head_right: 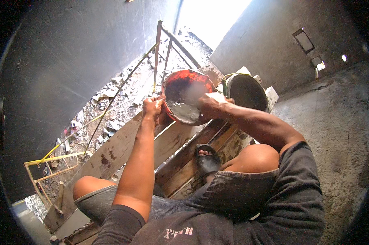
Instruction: The person mixes cement in a bucket using a trowel, then scoops the mixture and applies it to a concrete wall. The worker repeatedly scoops and throws the cement onto the wall surface to cover it.
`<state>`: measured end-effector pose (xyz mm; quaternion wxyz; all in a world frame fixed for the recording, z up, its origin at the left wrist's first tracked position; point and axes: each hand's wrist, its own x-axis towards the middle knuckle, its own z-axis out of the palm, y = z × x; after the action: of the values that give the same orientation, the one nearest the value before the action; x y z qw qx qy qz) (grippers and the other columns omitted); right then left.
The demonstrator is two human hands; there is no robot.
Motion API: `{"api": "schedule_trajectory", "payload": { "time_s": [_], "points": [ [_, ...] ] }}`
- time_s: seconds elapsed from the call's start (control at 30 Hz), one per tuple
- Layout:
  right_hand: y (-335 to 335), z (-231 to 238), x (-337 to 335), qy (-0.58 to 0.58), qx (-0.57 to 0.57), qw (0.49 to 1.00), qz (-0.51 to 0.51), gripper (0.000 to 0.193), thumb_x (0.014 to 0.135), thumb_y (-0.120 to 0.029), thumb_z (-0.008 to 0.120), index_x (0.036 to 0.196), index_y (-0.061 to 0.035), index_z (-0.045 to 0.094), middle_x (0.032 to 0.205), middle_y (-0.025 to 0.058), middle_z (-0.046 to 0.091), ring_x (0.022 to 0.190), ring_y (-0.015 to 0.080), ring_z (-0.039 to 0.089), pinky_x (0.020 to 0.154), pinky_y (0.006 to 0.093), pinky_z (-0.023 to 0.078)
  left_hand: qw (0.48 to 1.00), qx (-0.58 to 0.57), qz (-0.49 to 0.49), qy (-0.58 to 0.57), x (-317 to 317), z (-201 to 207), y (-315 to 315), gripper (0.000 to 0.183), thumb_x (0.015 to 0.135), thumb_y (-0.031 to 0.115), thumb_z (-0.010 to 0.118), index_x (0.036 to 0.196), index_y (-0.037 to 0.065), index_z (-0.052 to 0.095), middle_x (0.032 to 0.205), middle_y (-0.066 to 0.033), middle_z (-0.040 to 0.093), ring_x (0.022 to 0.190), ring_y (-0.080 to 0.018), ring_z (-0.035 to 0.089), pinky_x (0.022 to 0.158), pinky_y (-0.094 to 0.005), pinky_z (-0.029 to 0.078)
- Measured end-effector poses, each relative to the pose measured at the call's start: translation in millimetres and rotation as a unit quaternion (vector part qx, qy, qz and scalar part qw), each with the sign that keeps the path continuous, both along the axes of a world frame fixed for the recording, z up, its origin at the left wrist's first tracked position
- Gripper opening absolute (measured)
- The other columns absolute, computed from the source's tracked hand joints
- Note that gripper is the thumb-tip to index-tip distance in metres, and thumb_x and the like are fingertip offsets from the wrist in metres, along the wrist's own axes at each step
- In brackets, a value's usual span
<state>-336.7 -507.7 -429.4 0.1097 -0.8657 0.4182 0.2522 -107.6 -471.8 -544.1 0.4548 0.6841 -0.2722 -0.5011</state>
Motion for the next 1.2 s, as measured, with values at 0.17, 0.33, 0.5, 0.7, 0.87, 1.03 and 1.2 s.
{"api": "schedule_trajectory", "payload": {
  "time_s": [0.17, 0.33, 0.5, 0.7, 0.87, 1.03, 1.2],
  "points": [
    [2, 15, -11, -0.068, 0.058, 0.986, -0.144, 0.034, 0.085, -0.032, 0.067, 0.082, 0.0009, 0.070, 0.073, 0.0211, 0.066, 0.069, 0.0334, 0.067, 0.069, 0.0447, 0.053, 1.000, -0.008, 0.007, 0.016, 2, -2, 1, 0.032, 0.084, 0.029, 0.079, 0.075, 0.001, 0.069, 0.063, -0.0032, 0.063, 0.054, -0.0118, 0.051, 0.050, -0.0320, 0.042],
    [-2, 5, -33, -0.125, 0.068, 0.973, -0.184, 0.032, 0.084, -0.032, 0.069, 0.085, 0.0003, 0.071, 0.074, 0.0215, 0.067, 0.069, 0.0327, 0.067, 0.070, 0.0444, 0.052, 0.999, 0.028, 0.010, 0.027, 2, 3, 3, 0.031, 0.084, 0.028, 0.079, 0.075, 0.000, 0.069, 0.064, -0.0033, 0.063, 0.054, -0.0115, 0.051, 0.051, -0.0311, 0.043],
    [-1, 19, -28, -0.094, 0.076, 0.973, -0.197, 0.030, 0.084, -0.032, 0.067, 0.087, -0.0026, 0.073, 0.079, 0.0206, 0.069, 0.075, 0.0326, 0.069, 0.072, 0.0434, 0.053, 0.999, 0.013, 0.017, 0.047, -1, 7, 3, 0.029, 0.085, 0.028, 0.079, 0.074, 0.003, 0.068, 0.064, 0.0005, 0.059, 0.053, -0.0104, 0.044, 0.049, -0.0325, 0.037],
    [-12, 78, 10, 0.042, -0.086, 0.985, -0.143, 0.023, 0.085, -0.020, 0.058, 0.099, -0.0049, 0.070, 0.100, 0.0205, 0.070, 0.091, 0.0344, 0.070, 0.077, 0.0467, 0.056, 0.994, -0.014, 0.026, 0.106, -1, 8, 5, 0.029, 0.084, 0.028, 0.080, 0.077, 0.003, 0.069, 0.068, -0.0012, 0.061, 0.058, -0.0110, 0.049, 0.051, -0.0312, 0.040],
    [-36, 53, 35, 0.081, -0.201, 0.975, -0.040, 0.017, 0.081, -0.016, 0.063, 0.090, -0.0085, 0.076, 0.084, 0.0119, 0.073, 0.079, 0.0274, 0.074, 0.068, 0.0407, 0.058, 0.998, -0.005, 0.026, 0.055, 1, 8, 6, 0.031, 0.084, 0.030, 0.080, 0.078, 0.002, 0.068, 0.066, -0.0017, 0.060, 0.057, -0.0103, 0.049, 0.051, -0.0302, 0.040],
    [-37, 1, 34, 0.067, -0.178, 0.979, 0.070, 0.013, 0.074, -0.014, 0.066, 0.082, -0.0107, 0.076, 0.078, 0.0118, 0.073, 0.073, 0.0253, 0.073, 0.064, 0.0385, 0.058, 0.998, -0.023, 0.019, 0.051, 1, 7, 4, 0.034, 0.084, 0.034, 0.079, 0.077, 0.004, 0.067, 0.065, 0.0006, 0.058, 0.053, -0.0104, 0.045, 0.047, -0.0308, 0.037],
    [-1, 6, 19, 0.034, -0.060, 0.995, 0.066, 0.011, 0.074, -0.012, 0.065, 0.073, -0.0043, 0.073, 0.071, 0.0153, 0.070, 0.069, 0.0295, 0.072, 0.061, 0.0419, 0.058, 0.999, 0.011, 0.009, 0.045, 0, 9, 5, 0.033, 0.085, 0.034, 0.079, 0.077, 0.004, 0.066, 0.064, 0.0019, 0.058, 0.052, -0.0100, 0.044, 0.046, -0.0297, 0.036]
  ]
}}
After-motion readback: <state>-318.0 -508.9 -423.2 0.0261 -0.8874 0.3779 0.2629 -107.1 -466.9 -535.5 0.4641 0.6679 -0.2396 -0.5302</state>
